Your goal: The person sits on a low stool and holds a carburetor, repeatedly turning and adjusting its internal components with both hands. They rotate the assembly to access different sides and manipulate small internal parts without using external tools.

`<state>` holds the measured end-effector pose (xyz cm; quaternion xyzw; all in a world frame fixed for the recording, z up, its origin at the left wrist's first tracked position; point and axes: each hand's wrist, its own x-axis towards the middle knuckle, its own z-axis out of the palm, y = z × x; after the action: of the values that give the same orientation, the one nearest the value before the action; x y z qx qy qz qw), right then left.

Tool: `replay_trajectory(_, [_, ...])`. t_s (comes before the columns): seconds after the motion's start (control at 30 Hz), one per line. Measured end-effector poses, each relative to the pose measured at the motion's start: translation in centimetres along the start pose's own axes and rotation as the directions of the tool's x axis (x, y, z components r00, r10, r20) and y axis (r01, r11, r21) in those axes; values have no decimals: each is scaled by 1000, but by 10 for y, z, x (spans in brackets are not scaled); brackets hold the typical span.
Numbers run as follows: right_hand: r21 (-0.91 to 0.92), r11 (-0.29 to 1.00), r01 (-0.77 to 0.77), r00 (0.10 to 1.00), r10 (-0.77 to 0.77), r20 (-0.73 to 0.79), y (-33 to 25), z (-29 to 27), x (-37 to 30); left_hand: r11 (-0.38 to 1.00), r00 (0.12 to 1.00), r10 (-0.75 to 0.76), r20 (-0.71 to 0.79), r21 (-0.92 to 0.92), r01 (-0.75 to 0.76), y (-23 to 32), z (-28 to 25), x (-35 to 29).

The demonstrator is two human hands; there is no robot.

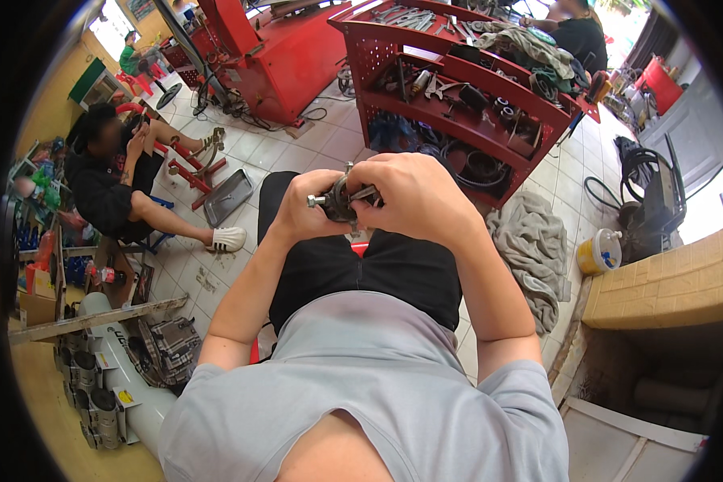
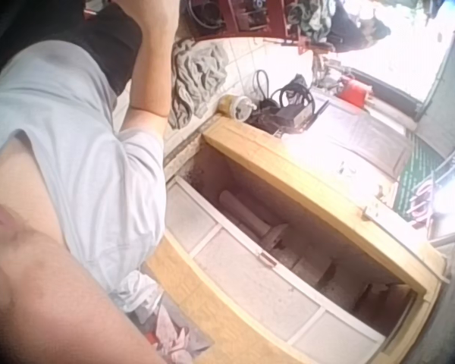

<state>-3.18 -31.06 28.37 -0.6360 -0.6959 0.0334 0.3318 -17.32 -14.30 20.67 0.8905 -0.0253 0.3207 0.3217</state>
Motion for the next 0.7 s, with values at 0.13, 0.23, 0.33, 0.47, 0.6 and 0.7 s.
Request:
replay_trajectory(0.13, [-15,999,-29,1000,29,-10,-1,1,0,1000,1000,3,-7,-8,-3,-3,1,-1])
replay_trajectory(0.23, [-14,999,-37,999,37,-24,-2,2,1,1000,1000,-2,-11,-7,2,-1,-1,0])
replay_trajectory(0.33, [-28,999,-46,999,45,-30,-1,3,1,1000,1000,-15,-8,-12,15,1,-1,0])
replay_trajectory(0.47, [-69,994,-81,997,80,-12,-3,4,2,1000,1000,-5,-7,4,5,0,-2,0])
replay_trajectory(0.6, [-79,995,-58,998,57,-26,-5,2,2,1000,1000,-2,-17,0,2,1,-4,1])
replay_trajectory(0.7, [9,997,-74,996,74,-46,-8,0,2,1000,999,28,-31,3,-28,1,-3,1])
